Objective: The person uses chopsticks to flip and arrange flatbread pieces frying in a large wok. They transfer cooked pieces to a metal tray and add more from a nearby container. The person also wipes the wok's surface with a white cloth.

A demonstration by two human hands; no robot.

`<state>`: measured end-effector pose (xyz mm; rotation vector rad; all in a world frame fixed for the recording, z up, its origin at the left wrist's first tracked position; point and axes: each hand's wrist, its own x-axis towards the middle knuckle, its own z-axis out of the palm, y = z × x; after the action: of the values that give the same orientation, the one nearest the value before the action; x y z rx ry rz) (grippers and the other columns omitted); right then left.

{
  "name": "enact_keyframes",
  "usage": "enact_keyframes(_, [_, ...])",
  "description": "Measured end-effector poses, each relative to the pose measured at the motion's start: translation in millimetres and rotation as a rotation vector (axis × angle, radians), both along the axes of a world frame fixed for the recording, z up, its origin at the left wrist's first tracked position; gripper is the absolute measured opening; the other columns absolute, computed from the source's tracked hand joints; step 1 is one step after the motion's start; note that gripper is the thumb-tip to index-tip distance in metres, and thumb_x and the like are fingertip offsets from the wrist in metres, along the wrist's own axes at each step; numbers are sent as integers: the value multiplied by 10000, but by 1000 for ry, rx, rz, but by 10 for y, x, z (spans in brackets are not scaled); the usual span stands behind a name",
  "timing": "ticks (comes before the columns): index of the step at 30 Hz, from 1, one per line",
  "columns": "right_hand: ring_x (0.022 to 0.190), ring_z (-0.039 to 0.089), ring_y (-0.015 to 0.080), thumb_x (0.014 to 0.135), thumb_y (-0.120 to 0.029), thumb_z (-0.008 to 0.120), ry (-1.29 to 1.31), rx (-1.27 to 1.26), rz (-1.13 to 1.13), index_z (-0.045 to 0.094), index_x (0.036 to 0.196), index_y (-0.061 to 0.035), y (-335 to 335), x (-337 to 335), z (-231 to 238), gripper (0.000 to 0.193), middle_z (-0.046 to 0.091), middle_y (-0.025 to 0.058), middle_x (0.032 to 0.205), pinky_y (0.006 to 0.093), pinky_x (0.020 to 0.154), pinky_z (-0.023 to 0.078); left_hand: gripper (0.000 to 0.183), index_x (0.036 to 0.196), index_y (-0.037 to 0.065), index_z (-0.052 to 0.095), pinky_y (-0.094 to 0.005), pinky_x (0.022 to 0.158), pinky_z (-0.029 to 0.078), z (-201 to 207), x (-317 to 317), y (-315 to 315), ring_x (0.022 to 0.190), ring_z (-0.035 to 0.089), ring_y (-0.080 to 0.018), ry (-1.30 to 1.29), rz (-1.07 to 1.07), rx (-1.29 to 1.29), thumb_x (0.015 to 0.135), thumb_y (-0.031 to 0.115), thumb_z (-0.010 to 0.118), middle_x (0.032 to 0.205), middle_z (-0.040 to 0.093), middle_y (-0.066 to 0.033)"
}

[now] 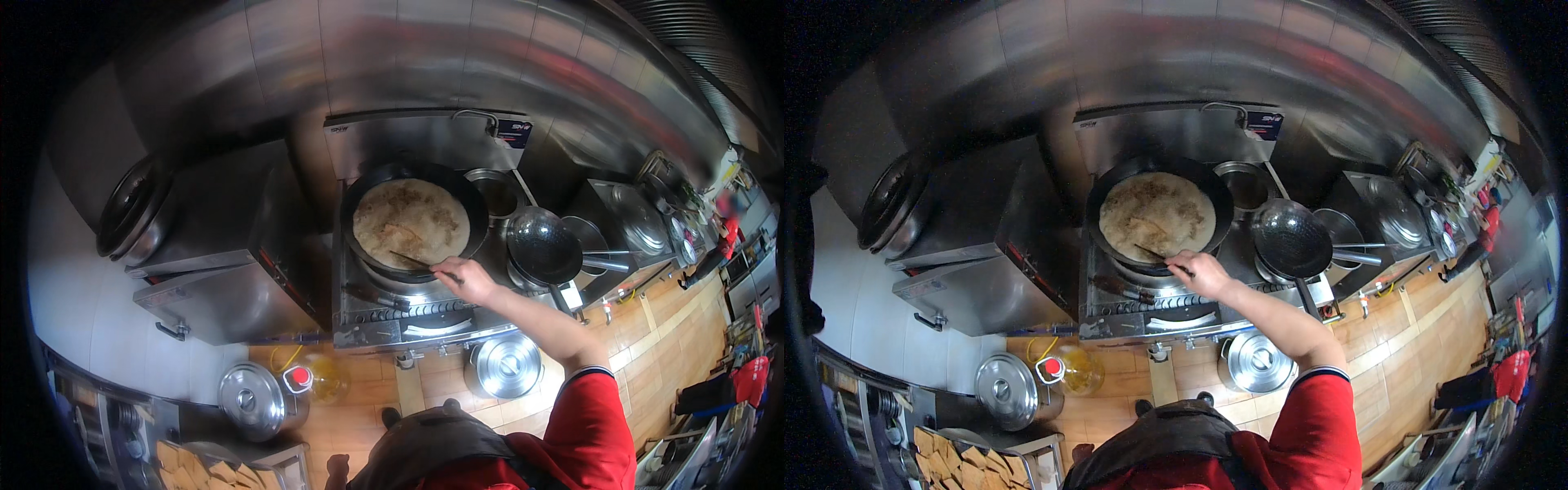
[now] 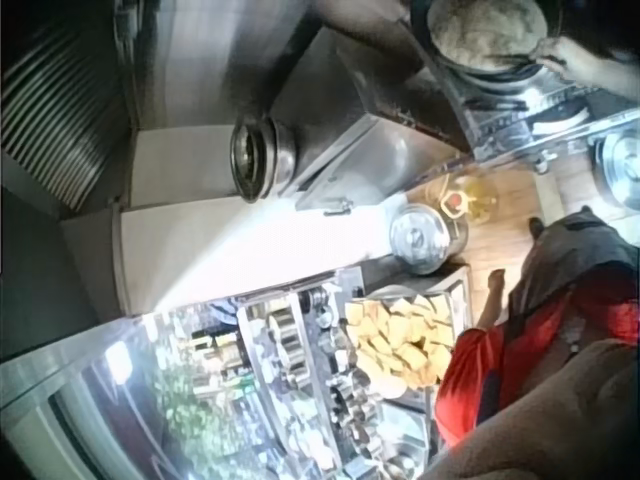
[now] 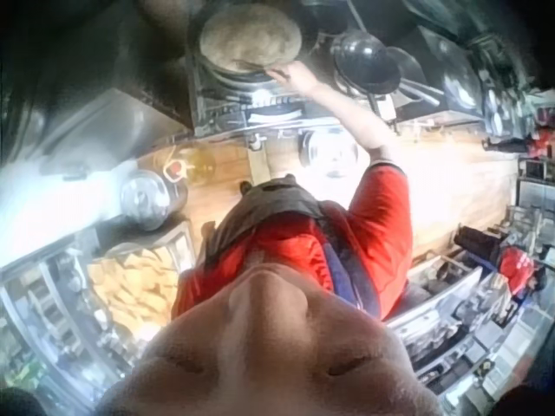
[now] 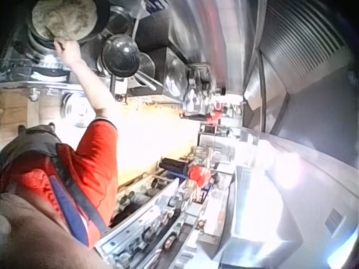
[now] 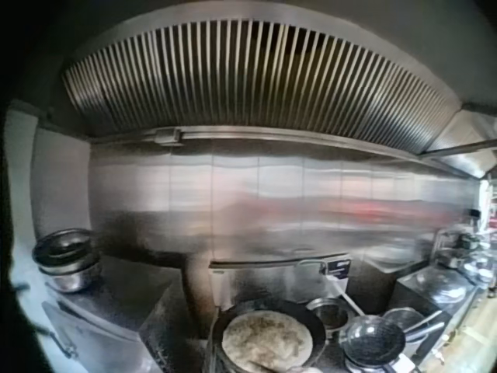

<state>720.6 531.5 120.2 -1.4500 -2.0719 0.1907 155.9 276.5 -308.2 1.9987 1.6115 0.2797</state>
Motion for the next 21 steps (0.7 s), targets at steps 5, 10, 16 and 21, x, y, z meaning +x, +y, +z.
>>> enact_keyframes(5, [886,661,308,871,-118,619,255,18,-174,682,971,-2,-284,-227,220,166,676,172,962,351,777,525,259,732,80,685,-440,660,503,13,-80,211,744,647,-333,333,-88,-250,830,255,520,801,661,-160])
enact_keyframes(10, [811,673,207,884,-78,606,741,55,-441,673,987,18,-599,127,199,156,678,147,921,298,743,519,306,673,128,599,-470,557,457,-41,-297,285,688,627,-337,73,-104,-83,686,434,599,670,608,-108])
enact_keyframes(16, [841,650,315,847,-16,608,186,331,-450,653,967,11,-929,96,82,131,653,176,926,359,751,516,292,686,57,663,-453,679,506,21,-197,546,775,651,-335,370,-163,-156,801,304,558,754,658,-157])
enact_keyframes(21, [847,635,345,843,-17,604,193,301,-415,639,988,-5,-1264,197,-82,149,634,171,940,376,733,522,68,767,90,641,-412,686,503,131,445,977,796,625,-310,148,-338,181,779,132,588,788,644,-119])
